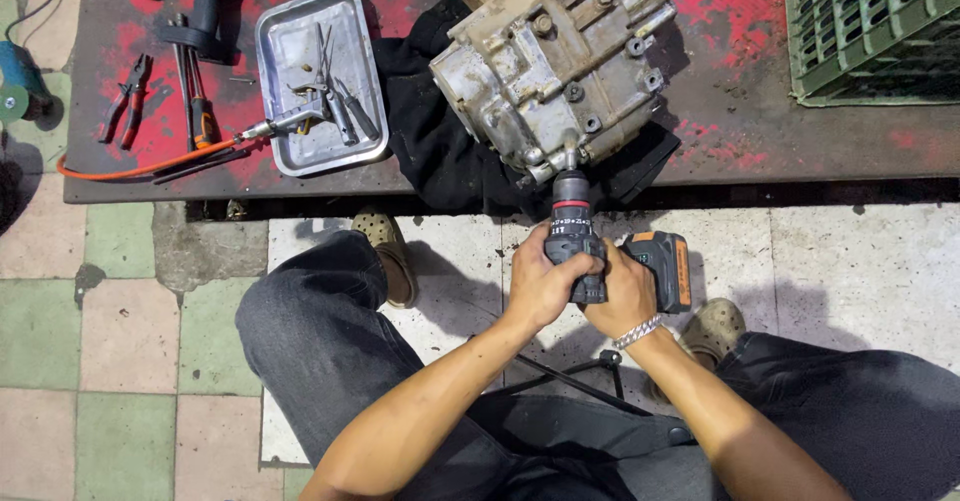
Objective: The person uses a cordless impact driver to remove bolts from a motorcycle engine block resting on a workbench. The person systematically unscrews fasteners from the engine casing and places them into a metal tray.
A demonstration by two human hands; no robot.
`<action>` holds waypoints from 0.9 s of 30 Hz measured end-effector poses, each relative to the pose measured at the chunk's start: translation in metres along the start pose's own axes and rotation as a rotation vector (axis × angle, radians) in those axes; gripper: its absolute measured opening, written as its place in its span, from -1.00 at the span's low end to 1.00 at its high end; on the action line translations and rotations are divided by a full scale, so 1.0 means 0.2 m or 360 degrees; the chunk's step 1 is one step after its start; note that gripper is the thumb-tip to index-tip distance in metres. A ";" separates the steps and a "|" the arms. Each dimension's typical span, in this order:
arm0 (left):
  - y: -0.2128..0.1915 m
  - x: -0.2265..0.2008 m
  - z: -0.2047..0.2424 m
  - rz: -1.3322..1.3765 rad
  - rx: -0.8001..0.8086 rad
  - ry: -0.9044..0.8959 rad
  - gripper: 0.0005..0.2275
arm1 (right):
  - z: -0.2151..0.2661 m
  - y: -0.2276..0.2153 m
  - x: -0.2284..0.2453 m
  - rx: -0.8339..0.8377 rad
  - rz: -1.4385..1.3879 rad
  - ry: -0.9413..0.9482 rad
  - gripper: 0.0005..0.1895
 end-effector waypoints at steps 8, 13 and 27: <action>-0.07 -0.01 -0.10 -0.0122 0.0194 -0.0147 -0.62 | 0.00 0.01 0.11 0.0128 0.0041 0.0219 -0.59; -0.09 -0.03 -0.14 -0.0058 0.0295 -0.0152 -0.64 | -0.02 0.01 0.16 0.0093 0.0010 0.0191 -0.62; -0.13 -0.09 -0.22 -0.0139 0.0310 -0.0088 -0.64 | -0.09 0.06 0.18 0.0036 -0.0018 0.0211 -0.63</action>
Point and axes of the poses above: each hand's wrist, its own z-axis away from the middle knuckle, its own y-axis out of the palm, x = y × z, the point moved 8 cm from there along -z, towards the middle knuckle, and after that the axes turned 6 degrees about -y, right-handed, at the moved point
